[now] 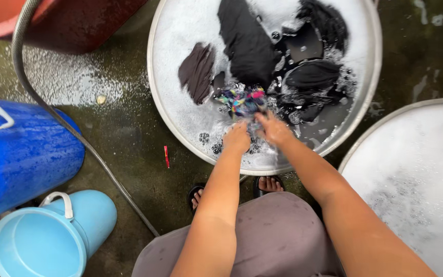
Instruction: The person picks up clothes and a small stool, then washes the laundry by hand in large basins of soapy water by scrubbing and wringing the items.
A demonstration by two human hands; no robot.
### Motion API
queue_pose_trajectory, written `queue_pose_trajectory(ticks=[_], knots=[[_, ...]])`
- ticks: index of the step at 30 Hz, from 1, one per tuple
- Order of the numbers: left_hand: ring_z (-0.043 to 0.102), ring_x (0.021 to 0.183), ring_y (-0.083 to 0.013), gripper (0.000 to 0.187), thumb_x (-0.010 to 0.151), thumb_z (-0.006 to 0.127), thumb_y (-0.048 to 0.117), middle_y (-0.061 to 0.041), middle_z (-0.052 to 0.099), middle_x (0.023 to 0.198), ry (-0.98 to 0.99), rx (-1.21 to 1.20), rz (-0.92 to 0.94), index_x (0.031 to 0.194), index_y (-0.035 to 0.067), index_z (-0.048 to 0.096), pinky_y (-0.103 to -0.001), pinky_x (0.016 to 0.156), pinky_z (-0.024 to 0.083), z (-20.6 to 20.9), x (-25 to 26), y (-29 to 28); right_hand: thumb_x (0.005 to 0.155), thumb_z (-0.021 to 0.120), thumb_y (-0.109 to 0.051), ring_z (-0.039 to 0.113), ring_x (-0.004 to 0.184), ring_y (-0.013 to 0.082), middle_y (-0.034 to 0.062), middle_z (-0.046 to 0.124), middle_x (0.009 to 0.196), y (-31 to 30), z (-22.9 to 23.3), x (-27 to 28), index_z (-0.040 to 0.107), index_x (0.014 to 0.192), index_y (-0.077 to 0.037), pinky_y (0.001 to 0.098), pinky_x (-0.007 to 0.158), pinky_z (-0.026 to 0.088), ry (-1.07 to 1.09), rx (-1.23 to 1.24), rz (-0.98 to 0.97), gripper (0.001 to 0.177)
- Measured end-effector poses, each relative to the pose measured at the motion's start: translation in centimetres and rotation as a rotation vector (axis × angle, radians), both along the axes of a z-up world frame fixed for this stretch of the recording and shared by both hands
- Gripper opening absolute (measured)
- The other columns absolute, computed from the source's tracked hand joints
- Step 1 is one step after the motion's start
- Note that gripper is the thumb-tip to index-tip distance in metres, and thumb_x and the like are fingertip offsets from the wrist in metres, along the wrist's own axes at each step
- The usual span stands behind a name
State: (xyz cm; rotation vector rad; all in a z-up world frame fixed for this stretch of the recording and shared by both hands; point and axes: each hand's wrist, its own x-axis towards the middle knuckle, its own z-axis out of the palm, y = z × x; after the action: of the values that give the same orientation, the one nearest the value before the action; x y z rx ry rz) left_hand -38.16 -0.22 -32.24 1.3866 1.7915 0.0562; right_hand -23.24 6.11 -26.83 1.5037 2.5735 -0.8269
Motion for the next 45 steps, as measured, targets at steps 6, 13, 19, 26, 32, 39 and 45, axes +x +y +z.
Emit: queue_pose_trajectory(ticks=[6,13,19,26,32,39,45], knots=[[0.056,0.131,-0.0409,0.080,0.086,0.072,0.044,-0.024,0.058,0.140,-0.188,-0.095,0.222,0.149,0.005,0.042,-0.049,0.110,0.045,-0.1,-1.0,0.4,0.092,0.065,-0.028,0.067,0.099,0.0388,0.0187,0.067,0.109,-0.2,0.6,-2.7,0.070,0.118,-0.013,0.0508,0.085,0.054,-0.409,-0.346,0.290,0.031],[0.055,0.135,-0.0413,0.084,0.089,0.068,0.052,-0.027,0.057,0.145,-0.195,-0.177,0.282,0.154,0.006,0.041,-0.045,0.115,0.041,-5.6,-1.7,-0.6,0.089,0.069,-0.023,0.066,0.100,0.0316,0.0156,0.068,0.109,0.0,0.2,-2.9,0.065,0.117,-0.007,0.0463,0.087,0.054,-0.189,0.193,0.150,0.033],[0.062,0.119,-0.0431,0.073,0.084,0.070,0.036,-0.027,0.066,0.127,-0.180,-0.106,0.499,0.147,0.010,0.045,-0.046,0.102,0.047,-6.0,-1.7,-1.3,0.068,0.082,-0.025,0.064,0.104,0.0339,0.0199,0.067,0.114,-3.2,-6.0,0.5,0.062,0.120,-0.006,0.0472,0.089,0.054,-0.139,-0.085,0.046,0.059],[0.065,0.104,-0.0290,0.042,0.094,0.078,0.039,-0.019,0.068,0.116,-0.897,0.253,1.245,0.116,0.010,0.056,-0.038,0.087,0.055,-5.2,0.6,2.5,0.095,0.074,-0.026,0.064,0.084,0.0172,0.0081,0.070,0.094,1.6,7.1,-3.2,0.071,0.100,-0.004,0.0343,0.076,0.054,0.538,-0.438,-0.310,0.023],[0.066,0.099,-0.0295,0.040,0.093,0.058,0.046,-0.012,0.067,0.108,-1.300,-0.177,1.308,0.117,0.014,0.056,-0.042,0.077,0.056,3.7,-0.2,4.6,0.102,0.068,-0.017,0.064,0.094,0.0102,0.0025,0.072,0.102,2.7,20.3,-1.4,0.070,0.104,-0.002,0.0258,0.088,0.053,1.196,-0.220,-0.464,0.015],[0.066,0.083,-0.0273,0.028,0.100,0.058,0.035,-0.012,0.066,0.100,-1.636,-0.171,1.397,0.117,0.013,0.065,-0.042,0.068,0.058,-3.5,3.8,4.9,0.098,0.073,-0.027,0.060,0.083,0.0321,0.0151,0.060,0.087,-1.3,5.4,-3.6,0.058,0.079,-0.004,0.0413,0.075,0.048,0.756,0.360,-0.221,0.034],[0.066,0.075,-0.0268,0.034,0.091,0.068,0.019,-0.013,0.059,0.103,-1.375,0.103,1.421,0.121,0.005,0.059,-0.044,0.057,0.061,-4.4,-3.2,5.6,0.097,0.067,-0.026,0.062,0.077,0.0361,0.0174,0.065,0.078,2.9,3.9,3.0,0.076,0.099,-0.014,0.0537,0.074,0.047,-0.038,0.413,-0.351,0.015]])
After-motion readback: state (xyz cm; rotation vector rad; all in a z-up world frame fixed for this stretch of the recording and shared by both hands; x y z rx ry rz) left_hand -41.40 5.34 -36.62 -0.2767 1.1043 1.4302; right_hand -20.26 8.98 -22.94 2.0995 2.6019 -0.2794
